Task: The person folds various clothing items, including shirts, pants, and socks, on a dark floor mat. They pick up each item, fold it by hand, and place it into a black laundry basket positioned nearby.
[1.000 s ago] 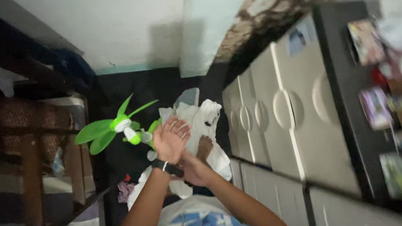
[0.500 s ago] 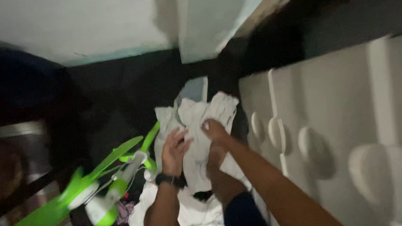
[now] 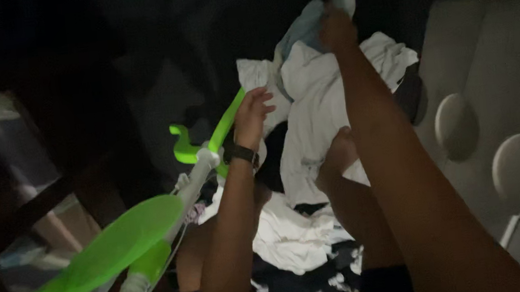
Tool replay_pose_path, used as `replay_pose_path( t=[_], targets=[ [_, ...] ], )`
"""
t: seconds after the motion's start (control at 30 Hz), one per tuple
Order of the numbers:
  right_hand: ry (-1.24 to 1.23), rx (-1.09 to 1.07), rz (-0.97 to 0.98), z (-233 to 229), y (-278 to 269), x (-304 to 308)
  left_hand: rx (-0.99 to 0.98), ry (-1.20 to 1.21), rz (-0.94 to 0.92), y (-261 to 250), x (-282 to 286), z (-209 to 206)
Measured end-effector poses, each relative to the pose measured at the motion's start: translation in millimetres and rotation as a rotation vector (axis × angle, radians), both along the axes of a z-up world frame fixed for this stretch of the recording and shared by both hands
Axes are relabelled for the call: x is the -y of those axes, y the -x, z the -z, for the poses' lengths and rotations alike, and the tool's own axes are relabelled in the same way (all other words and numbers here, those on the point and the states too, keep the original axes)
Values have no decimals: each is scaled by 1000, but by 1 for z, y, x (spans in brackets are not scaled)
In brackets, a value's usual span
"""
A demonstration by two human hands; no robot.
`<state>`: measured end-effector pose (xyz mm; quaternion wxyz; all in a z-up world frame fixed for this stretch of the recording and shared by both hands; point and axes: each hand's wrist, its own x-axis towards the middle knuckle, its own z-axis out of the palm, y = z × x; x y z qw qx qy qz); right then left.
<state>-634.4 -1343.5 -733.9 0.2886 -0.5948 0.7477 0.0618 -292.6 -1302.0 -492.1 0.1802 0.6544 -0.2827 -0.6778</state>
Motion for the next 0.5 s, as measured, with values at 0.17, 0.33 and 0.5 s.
replay_pose_path(
  t=[0.17,0.33,0.5],
  targets=[
    [145,187,245,-62,-12,-33,-111,-222,-219,-3,-32,-9],
    [330,636,505,-223,-61,-74,-204,-334,-177,29,-38,-113],
    [26,751,770,-470,-108,-137,-326,-521,-214,70,-19,-239]
  ],
)
